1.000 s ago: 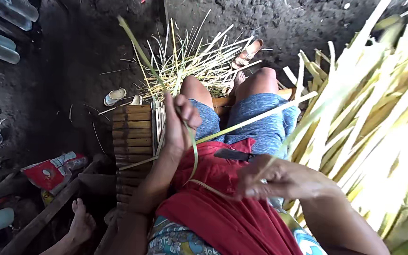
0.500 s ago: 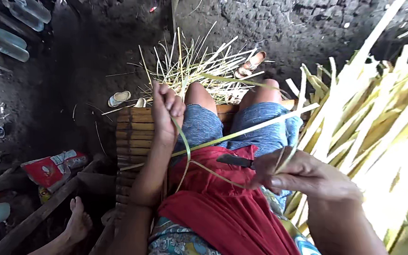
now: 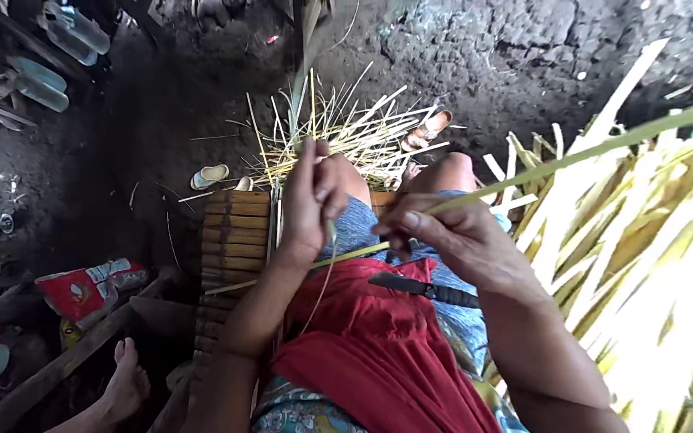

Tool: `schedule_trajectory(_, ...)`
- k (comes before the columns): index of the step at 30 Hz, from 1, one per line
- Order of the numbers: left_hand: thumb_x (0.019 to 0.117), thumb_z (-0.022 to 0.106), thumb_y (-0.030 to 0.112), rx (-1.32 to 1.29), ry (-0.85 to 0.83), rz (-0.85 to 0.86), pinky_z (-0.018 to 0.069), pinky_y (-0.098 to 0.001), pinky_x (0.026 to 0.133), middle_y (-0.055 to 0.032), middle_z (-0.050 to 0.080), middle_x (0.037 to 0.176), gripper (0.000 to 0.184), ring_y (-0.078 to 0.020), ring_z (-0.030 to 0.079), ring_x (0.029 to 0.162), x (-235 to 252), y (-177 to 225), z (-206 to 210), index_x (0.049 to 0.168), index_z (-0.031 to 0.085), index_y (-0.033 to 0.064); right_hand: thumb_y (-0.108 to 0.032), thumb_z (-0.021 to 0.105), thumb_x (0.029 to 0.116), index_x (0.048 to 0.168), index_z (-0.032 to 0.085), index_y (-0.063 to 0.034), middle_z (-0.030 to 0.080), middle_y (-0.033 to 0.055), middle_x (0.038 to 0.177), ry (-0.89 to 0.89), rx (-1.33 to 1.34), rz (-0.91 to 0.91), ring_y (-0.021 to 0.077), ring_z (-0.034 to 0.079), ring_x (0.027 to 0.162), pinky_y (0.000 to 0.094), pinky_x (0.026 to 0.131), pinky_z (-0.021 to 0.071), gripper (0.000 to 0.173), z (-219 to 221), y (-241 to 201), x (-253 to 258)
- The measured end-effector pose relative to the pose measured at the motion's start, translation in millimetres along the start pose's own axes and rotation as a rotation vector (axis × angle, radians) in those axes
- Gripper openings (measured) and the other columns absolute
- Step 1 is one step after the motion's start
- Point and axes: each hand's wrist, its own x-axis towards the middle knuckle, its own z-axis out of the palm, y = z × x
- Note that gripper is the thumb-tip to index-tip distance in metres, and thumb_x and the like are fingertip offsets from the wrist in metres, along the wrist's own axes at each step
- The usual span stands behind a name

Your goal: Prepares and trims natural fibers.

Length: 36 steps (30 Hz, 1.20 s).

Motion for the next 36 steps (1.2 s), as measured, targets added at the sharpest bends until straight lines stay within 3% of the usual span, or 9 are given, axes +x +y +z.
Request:
schedule_trajectory(5, 0.1133, 0.015, 0.036, 0.090, 0.275, 0.163, 0.0400, -0.0122, 0.039, 0.0140, 0.046, 0.050, 0.044, 0.0032, 0.041, 0.037, -13, 35, -77, 0.097, 0.052, 0.0199, -0.041, 0.052, 0.1062, 0.094, 0.075, -0.0218, 0.069, -0.0122, 0.079, -0.098, 0.213, 0.157, -0.0032, 0.063, 0.065, 0.0130, 0.059, 0.0544, 0.032, -25, 4, -60)
schedule_trajectory(9, 0.1134, 0.014, 0.036, 0.140, 0.569, 0.167, 0.0380, -0.0125, 0.039, 0.0157, 0.043, 0.050, 0.045, 0.0037, 0.039, 0.037, -55, 44, -145, 0.093, 0.052, 0.0223, -0.042, 0.051, 0.1070, 0.101, 0.078, -0.0256, 0.071, -0.0170, 0.086, -0.202, 0.327, 0.256, -0.0071, 0.064, 0.074, 0.0103, 0.068, 0.0538, 0.032, -31, 16, -110)
schedule_trajectory(11, 0.1132, 0.014, 0.037, 0.171, 0.657, 0.127, 0.0377, -0.0119, 0.039, 0.0164, 0.044, 0.049, 0.047, 0.0044, 0.039, 0.037, -77, 50, -171, 0.091, 0.053, 0.0236, -0.044, 0.053, 0.1052, 0.095, 0.077, -0.0277, 0.071, -0.0176, 0.083, -0.136, 0.324, 0.343, -0.0071, 0.063, 0.069, 0.0102, 0.063, 0.0521, 0.031, -38, 17, -128)
schedule_trajectory(19, 0.1127, 0.023, 0.038, 0.449, 0.635, -0.107, 0.0341, -0.0104, 0.037, 0.0187, 0.041, 0.050, 0.039, 0.0067, 0.034, 0.036, -146, 87, -224, 0.097, 0.058, 0.0276, -0.048, 0.056, 0.1020, 0.084, 0.077, -0.0282, 0.064, -0.0182, 0.066, 0.051, 0.314, 0.526, -0.0087, 0.052, 0.050, 0.0085, 0.046, 0.0434, 0.033, -77, 11, -147)
schedule_trajectory(26, 0.1102, 0.022, 0.032, 0.474, 0.531, -0.253, 0.0333, -0.0111, 0.036, 0.0162, 0.039, 0.045, 0.042, 0.0059, 0.033, 0.034, -163, 88, -213, 0.095, 0.060, 0.0210, -0.060, 0.064, 0.0925, 0.063, 0.065, -0.0290, 0.052, -0.0143, 0.053, 0.088, 0.271, 0.739, -0.0055, 0.043, 0.041, 0.0101, 0.040, 0.0354, 0.043, -97, 12, -89)
schedule_trajectory(30, 0.1114, 0.019, 0.020, 0.463, 0.692, -0.299, 0.0265, -0.0118, 0.036, 0.0129, 0.034, 0.046, 0.043, 0.0036, 0.026, 0.033, -162, 96, -185, 0.089, 0.054, 0.0134, -0.033, 0.041, 0.1058, 0.060, 0.049, -0.0245, 0.042, -0.0106, 0.050, 0.415, 0.267, 0.737, -0.0016, 0.035, 0.039, 0.0116, 0.039, 0.0307, 0.047, -128, 20, -60)
schedule_trajectory(33, 0.1106, 0.019, 0.027, 0.472, 0.601, -0.128, 0.0303, -0.0105, 0.036, 0.0154, 0.036, 0.047, 0.043, 0.0056, 0.029, 0.034, -146, 97, -215, 0.112, 0.059, 0.0123, -0.027, 0.027, 0.1110, 0.068, 0.051, -0.0197, 0.044, -0.0093, 0.050, 0.425, 0.201, 0.732, 0.0006, 0.040, 0.040, 0.0161, 0.041, 0.0385, 0.050, -110, 27, 10)
schedule_trajectory(35, 0.1107, 0.015, 0.037, 0.508, 0.528, 0.007, 0.0334, -0.0113, 0.036, 0.0160, 0.038, 0.048, 0.052, 0.0050, 0.032, 0.035, -109, 112, -217, 0.127, 0.057, 0.0097, -0.037, 0.029, 0.1132, 0.078, 0.054, -0.0144, 0.043, -0.0082, 0.051, 0.391, 0.190, 0.745, 0.0017, 0.041, 0.040, 0.0181, 0.042, 0.0416, 0.049, -93, 40, 73)
schedule_trajectory(36, 0.1112, 0.015, 0.034, 0.546, 0.504, 0.070, 0.0336, -0.0116, 0.036, 0.0157, 0.038, 0.048, 0.052, 0.0046, 0.032, 0.035, -89, 122, -208, 0.132, 0.055, 0.0081, -0.041, 0.028, 0.1128, 0.087, 0.060, -0.0090, 0.045, -0.0057, 0.051, 0.322, 0.115, 0.755, 0.0041, 0.044, 0.040, 0.0209, 0.042, 0.0444, 0.052, -86, 48, 101)
